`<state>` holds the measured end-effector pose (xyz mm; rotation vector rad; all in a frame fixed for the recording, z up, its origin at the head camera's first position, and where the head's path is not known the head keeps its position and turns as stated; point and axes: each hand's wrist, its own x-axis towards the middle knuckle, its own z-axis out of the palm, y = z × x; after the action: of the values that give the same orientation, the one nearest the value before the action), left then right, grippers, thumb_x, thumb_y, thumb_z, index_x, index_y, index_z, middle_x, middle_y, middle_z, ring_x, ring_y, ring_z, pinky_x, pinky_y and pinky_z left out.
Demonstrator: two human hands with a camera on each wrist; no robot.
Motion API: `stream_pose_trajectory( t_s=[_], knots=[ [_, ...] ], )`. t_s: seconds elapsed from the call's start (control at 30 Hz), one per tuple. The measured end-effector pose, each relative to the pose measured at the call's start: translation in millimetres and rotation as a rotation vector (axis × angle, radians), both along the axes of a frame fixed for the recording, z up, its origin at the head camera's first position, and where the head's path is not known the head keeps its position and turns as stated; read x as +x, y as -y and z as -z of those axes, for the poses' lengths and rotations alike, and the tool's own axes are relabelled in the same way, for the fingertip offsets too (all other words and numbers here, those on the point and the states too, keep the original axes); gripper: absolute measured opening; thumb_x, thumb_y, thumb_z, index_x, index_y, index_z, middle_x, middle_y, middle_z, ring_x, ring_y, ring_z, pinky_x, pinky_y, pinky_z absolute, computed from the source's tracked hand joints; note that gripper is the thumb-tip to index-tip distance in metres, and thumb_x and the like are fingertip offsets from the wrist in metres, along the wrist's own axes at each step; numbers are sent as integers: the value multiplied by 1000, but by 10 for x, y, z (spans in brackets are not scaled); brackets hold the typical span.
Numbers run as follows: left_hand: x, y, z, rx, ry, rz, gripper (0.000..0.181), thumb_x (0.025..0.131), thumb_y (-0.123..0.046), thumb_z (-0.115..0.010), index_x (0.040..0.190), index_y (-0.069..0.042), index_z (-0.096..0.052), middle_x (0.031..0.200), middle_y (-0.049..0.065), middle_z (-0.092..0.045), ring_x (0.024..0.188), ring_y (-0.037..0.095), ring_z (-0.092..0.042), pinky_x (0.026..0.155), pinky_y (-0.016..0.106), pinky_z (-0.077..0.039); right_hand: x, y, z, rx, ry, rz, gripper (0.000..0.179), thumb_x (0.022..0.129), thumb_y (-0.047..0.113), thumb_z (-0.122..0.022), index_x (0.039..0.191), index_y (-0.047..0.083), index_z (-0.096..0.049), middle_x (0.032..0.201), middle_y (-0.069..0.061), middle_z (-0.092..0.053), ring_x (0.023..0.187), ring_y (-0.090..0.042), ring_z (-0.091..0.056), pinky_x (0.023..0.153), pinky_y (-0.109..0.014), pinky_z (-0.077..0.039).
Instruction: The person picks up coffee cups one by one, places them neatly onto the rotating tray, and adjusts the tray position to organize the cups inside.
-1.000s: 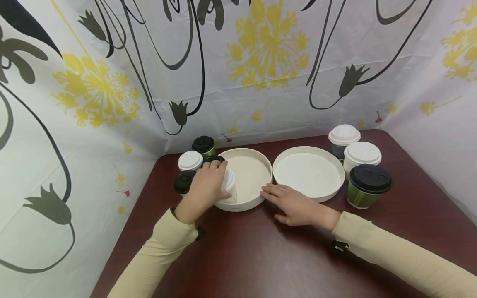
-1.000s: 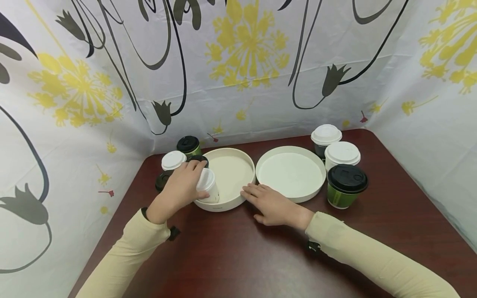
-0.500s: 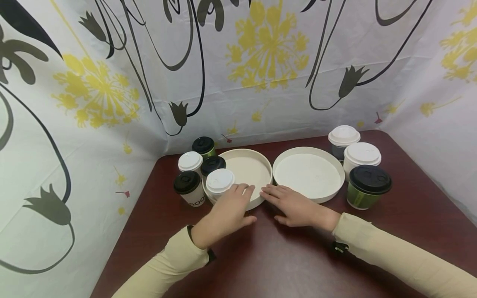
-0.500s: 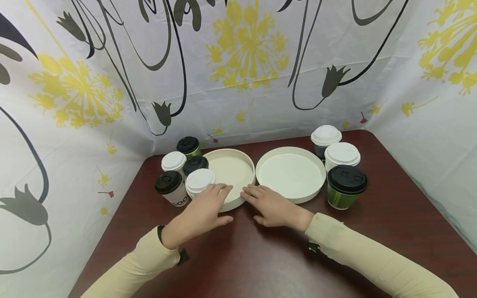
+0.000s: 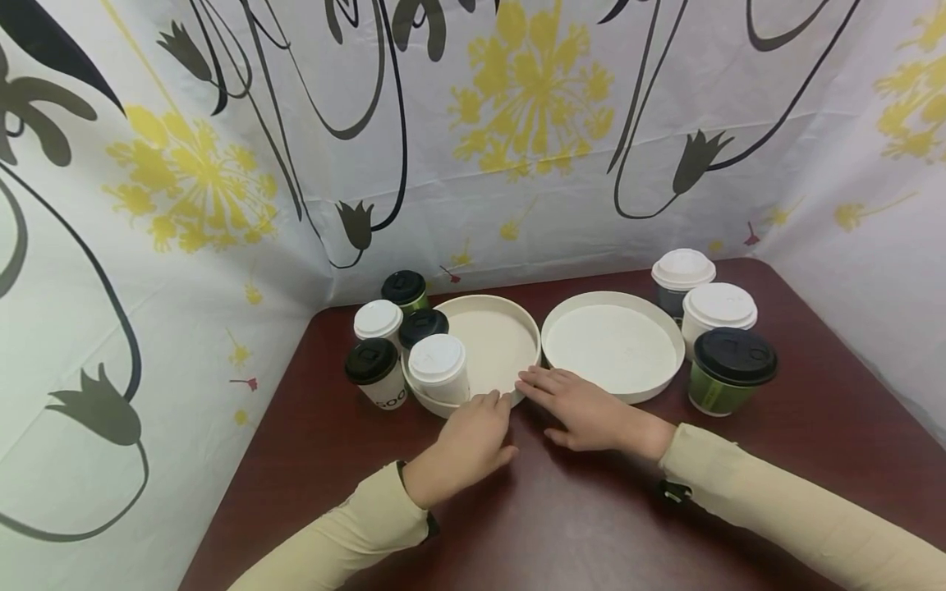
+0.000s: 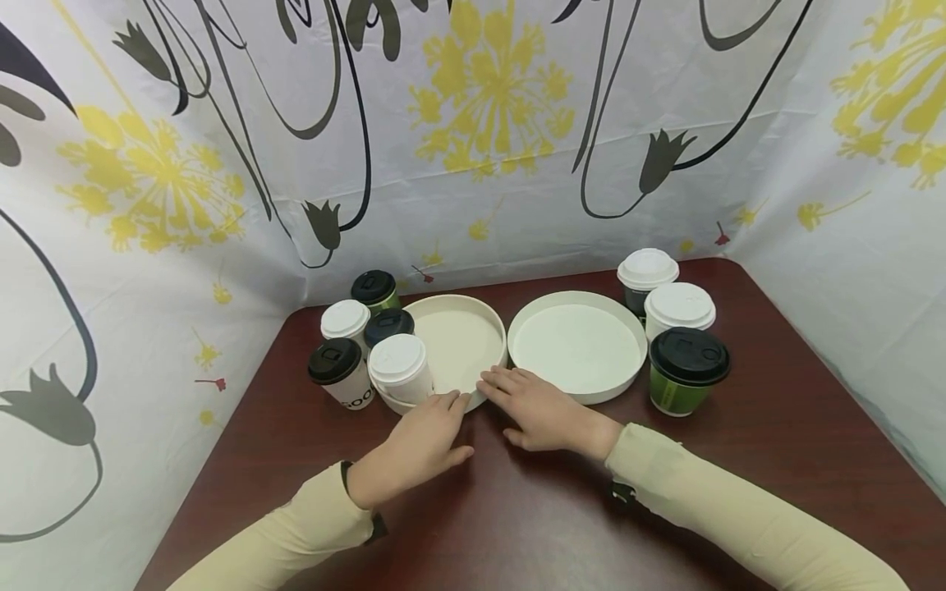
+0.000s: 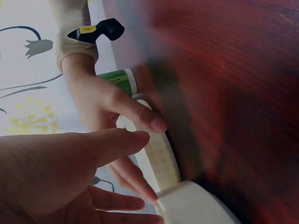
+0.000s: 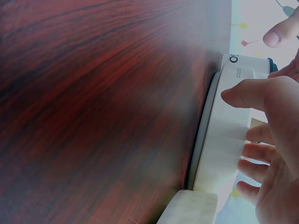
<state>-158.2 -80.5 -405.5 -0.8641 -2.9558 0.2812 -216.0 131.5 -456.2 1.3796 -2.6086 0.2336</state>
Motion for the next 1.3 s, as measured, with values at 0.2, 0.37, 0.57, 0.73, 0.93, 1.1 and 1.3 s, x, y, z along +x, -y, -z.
stream_pose_trajectory(
  t_s=[0.2,0.37,0.57,0.73,0.93,1.1,1.3],
  knots=[
    [5,-10,23,35,9,-30,71,85,-46,-74,135,0,-55,126,15,-65,107,25,-67,88,34,-57,0,5,4,5,3,4,79,81,28,-77,147,1,-43,152,-18,-45,142,-34,-44,114,-51,-38],
    [4,-7,46,32,-5,-30,68,85,-45,-75,133,0,-56,119,13,-68,102,23,-67,86,33,-57,-2,7,-2,-3,-5,-1,79,81,28,-77,147,0,-44,152,-18,-46,141,-34,-44,114,-51,-39],
    [18,8,69,63,-7,-16,70,84,-43,-76,136,-2,-54,119,13,-67,102,23,-67,83,33,-58,-10,-7,-15,-27,2,-5,77,81,28,-77,146,2,-45,151,-16,-48,139,-33,-47,113,-51,-40],
    [19,25,81,89,-10,-7,70,84,-43,-76,138,-4,-53,118,13,-67,102,22,-67,79,34,-59,-28,-20,-9,-56,8,-10,75,82,25,-77,146,4,-46,150,-15,-48,137,-32,-49,112,-51,-40],
    [27,41,65,80,-14,-28,67,84,-44,-76,135,-5,-54,114,12,-69,99,23,-68,75,34,-59,-56,-47,-5,-63,5,6,73,82,25,-77,146,5,-46,150,-16,-47,137,-33,-49,112,-51,-40],
    [31,71,22,51,8,-84,65,85,-46,-74,134,-8,-56,112,11,-71,96,25,-69,74,36,-58,-79,-73,-16,-50,0,26,72,83,26,-76,146,6,-47,150,-15,-48,135,-31,-51,112,-50,-41],
    [25,108,12,-12,12,-116,62,85,-51,-72,129,-11,-59,105,9,-72,88,26,-66,73,37,-55,-92,-69,-29,-49,9,20,71,84,26,-76,145,6,-47,150,-16,-48,134,-32,-51,112,-50,-40]
  ],
)
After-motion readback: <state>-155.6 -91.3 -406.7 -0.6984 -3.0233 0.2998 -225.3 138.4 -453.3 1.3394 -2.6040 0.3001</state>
